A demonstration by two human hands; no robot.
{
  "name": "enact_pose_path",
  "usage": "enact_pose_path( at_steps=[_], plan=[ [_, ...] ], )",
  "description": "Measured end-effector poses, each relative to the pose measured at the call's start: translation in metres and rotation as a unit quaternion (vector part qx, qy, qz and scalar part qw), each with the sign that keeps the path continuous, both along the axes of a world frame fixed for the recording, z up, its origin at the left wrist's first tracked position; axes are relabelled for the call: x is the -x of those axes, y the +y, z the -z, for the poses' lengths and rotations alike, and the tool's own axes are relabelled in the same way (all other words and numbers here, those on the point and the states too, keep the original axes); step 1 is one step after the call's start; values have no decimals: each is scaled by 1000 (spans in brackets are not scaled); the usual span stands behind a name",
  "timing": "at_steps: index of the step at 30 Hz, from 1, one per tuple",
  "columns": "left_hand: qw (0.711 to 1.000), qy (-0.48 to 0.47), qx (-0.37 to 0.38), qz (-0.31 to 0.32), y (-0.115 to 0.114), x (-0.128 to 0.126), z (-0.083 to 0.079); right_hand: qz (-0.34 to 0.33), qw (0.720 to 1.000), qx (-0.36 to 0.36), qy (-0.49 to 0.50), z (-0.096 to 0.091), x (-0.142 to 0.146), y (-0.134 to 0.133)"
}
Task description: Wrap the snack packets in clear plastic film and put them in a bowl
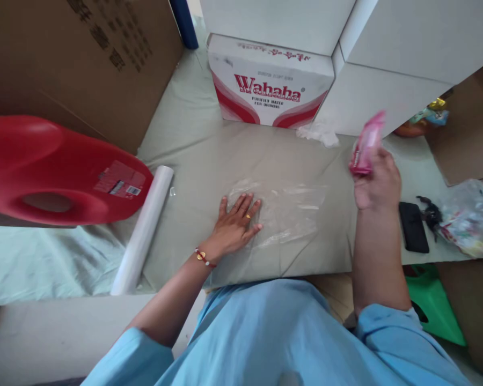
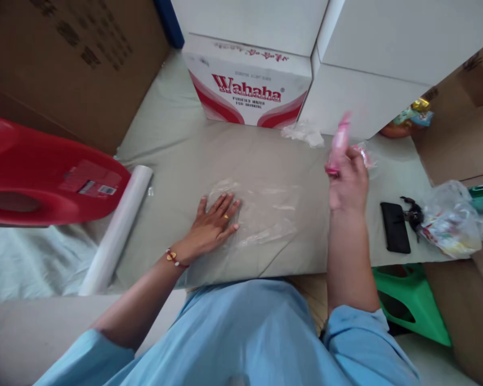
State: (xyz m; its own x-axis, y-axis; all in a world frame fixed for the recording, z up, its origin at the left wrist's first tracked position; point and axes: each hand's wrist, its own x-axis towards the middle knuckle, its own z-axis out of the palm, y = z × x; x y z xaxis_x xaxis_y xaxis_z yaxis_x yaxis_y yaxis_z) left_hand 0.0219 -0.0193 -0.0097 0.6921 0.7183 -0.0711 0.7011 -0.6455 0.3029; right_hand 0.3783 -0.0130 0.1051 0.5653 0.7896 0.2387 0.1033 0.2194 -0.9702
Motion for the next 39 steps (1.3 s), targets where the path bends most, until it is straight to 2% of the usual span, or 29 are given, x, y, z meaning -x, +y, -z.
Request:
enact_pose_path(
  at_steps=[2,5,7,9,11,12,14,17,19,20,22,24,26,28,30,35,37,39],
  plan=[
    [1000,-10,-12,-18,-1,-2,3,-66,987,-18,145,-8,-3,-11],
    [999,-13,-25,-34,-3,-6,3,-201,944,15,262,-13,23,-41],
    [999,-9,-26,-34,-4,-7,2,-317,902,67,284,-5,53,-60],
    [999,-4,-21,-33,-5,-8,-1,-437,850,130,262,11,82,-69],
    [999,1,-18,-35,-5,-7,-2,-495,820,193,212,30,100,-65],
    [999,2,-18,-37,-5,-7,-2,-488,823,217,192,40,102,-57],
    [999,3,-18,-39,-5,-6,-1,-407,864,239,175,59,94,-36],
    [999,-2,-19,-46,-6,-5,1,-198,939,215,179,79,58,-4],
    [999,-10,-19,-50,-6,-4,2,-87,968,182,150,85,35,5],
    [998,-15,-19,-50,-6,-4,2,-61,977,166,118,85,27,4],
    [998,-21,-19,-50,-6,-5,2,-81,985,151,15,81,23,-4],
    [998,-20,-23,-54,-6,-6,2,-168,966,151,-127,76,32,-17],
    [998,-16,-29,-60,-7,-6,2,-266,916,145,-263,73,47,-28],
    [998,-15,-32,-61,-8,-6,2,-326,866,134,-355,76,63,-32],
    [998,-16,-30,-56,-8,-5,3,-342,836,140,-405,84,75,-31],
    [998,-20,-26,-47,-7,-3,5,-355,797,145,-467,102,88,-28],
    [998,-25,-24,-50,-6,-3,5,-354,789,138,-483,101,87,-30],
    [998,-36,-18,-53,-5,-2,4,-342,796,124,-483,94,82,-35]
  ],
)
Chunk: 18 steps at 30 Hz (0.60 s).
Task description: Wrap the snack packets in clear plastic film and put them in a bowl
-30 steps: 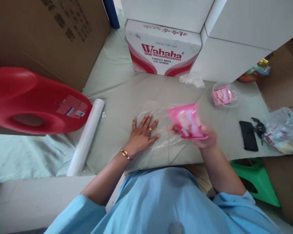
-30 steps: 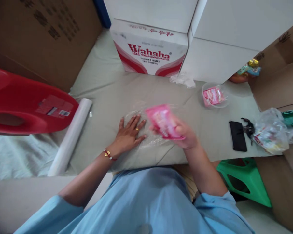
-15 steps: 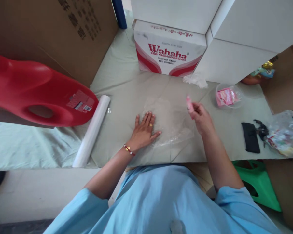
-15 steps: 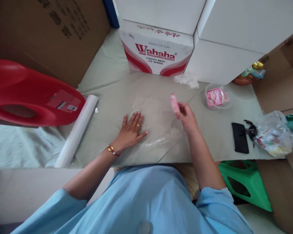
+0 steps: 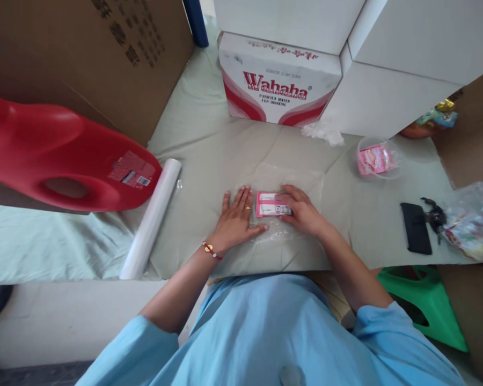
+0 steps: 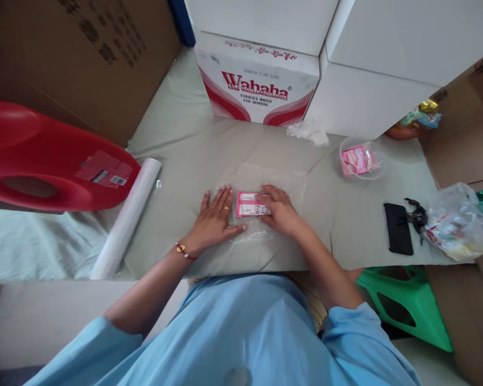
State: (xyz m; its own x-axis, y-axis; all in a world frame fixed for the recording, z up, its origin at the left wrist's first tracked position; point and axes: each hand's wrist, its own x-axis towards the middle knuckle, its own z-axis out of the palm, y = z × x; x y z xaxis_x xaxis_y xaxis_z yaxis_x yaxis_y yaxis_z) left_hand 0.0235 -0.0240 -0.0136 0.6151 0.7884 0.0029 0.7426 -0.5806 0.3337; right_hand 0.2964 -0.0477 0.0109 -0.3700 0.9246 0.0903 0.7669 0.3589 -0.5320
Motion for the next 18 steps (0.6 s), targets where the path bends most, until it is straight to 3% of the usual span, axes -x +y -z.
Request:
enact_pose_path(
  at_steps=[5,11,15,18],
  plan=[
    [997,-69,12,13,-5,24,-9,11,998,-19,51,-16,-20,-39],
    [986,-85,78,122,-20,66,-10,71,996,18,57,5,-26,-100],
    [981,-126,109,97,-11,70,-12,89,988,30,124,-1,-27,-101],
    [964,-216,155,21,11,63,-18,97,979,54,172,-18,-33,-82]
  ],
)
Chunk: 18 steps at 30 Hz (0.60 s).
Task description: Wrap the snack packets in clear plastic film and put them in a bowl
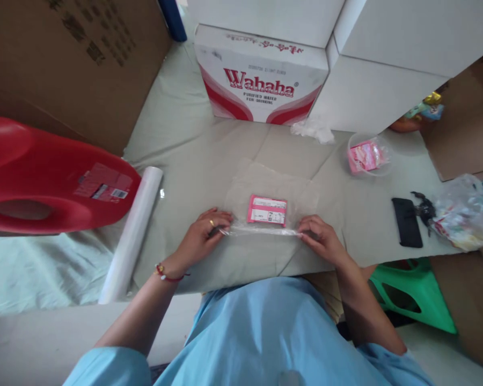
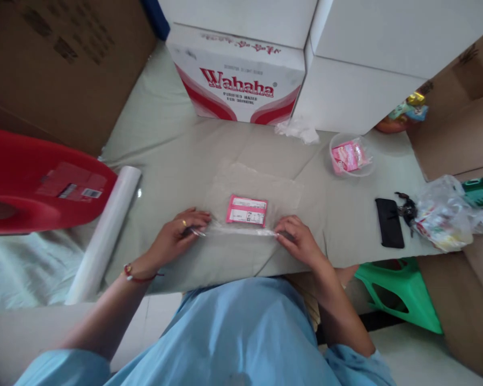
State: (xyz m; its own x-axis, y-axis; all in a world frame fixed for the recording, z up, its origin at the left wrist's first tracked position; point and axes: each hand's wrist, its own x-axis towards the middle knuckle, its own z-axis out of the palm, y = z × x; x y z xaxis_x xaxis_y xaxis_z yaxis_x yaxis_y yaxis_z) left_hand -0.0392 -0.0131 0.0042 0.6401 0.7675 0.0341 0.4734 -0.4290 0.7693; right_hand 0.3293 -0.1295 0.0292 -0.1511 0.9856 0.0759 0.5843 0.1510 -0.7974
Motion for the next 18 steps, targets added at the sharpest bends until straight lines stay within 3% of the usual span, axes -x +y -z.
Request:
enact_pose_path(
  at_steps=[3,5,10,14,17,18],
  plan=[
    [993,-24,65,-93,29,-15,-2,25,999,42,19,-8,-9,25],
    [988,-2,65,-137,47,-28,0,65,996,63,5,-5,-15,41],
    [972,72,-83,-210,70,-51,8,106,968,90,-209,9,-18,64],
    [936,53,-163,-307,51,-41,2,104,945,62,-305,-3,-19,68],
    [902,18,-226,-368,16,-32,-10,110,950,15,-292,-18,-21,78],
    [900,11,-244,-361,3,-32,-14,107,952,3,-285,-21,-21,85]
  ],
)
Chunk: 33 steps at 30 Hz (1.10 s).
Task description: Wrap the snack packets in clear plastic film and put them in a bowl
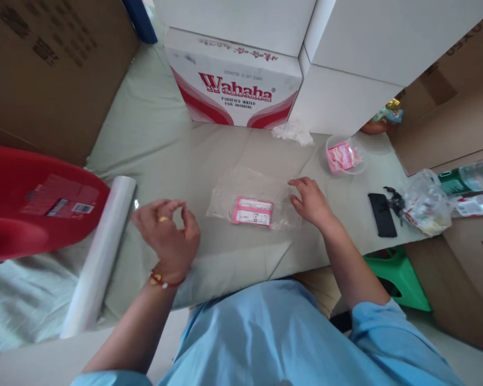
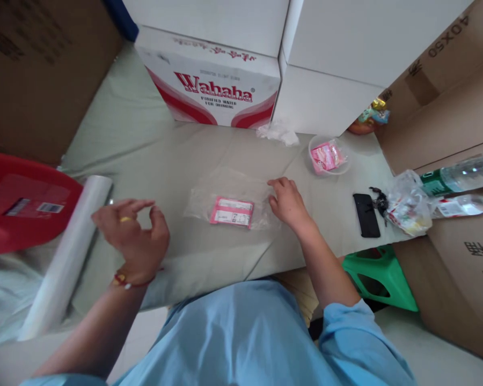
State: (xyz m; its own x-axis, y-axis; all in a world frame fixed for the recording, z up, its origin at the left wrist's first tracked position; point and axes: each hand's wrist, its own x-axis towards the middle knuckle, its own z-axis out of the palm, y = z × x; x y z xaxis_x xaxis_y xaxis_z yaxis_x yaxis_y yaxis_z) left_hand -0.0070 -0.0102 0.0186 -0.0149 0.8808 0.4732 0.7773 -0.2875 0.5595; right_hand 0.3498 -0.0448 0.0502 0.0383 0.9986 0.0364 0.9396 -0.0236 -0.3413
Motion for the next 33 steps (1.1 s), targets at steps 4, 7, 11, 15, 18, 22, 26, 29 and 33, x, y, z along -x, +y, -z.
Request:
enact_pose_path(
  at_steps=[4,7,11,15,18,22,26,29,33],
  plan=[
    [970,104,-1,220,-38,-26,-10,-38,999,-4,14,2,17,37],
    [940,164,53,293,-36,-57,-6,-28,999,44,-2,12,37,65],
    [928,197,104,299,-15,-78,10,17,991,133,-12,20,52,86],
    [928,198,99,301,-10,-79,22,-16,983,173,65,18,47,90],
    [930,190,84,303,-11,-78,27,-82,990,84,83,14,42,83],
    [932,182,75,304,-12,-79,29,-171,983,11,61,-1,46,65],
    [936,165,70,301,-12,-80,29,-184,978,90,-29,-16,65,40],
    [940,135,83,301,-11,-79,32,-200,972,110,-53,-13,79,20],
    [952,1,107,288,-2,-70,41,-198,973,116,-17,9,87,-4]
  ],
)
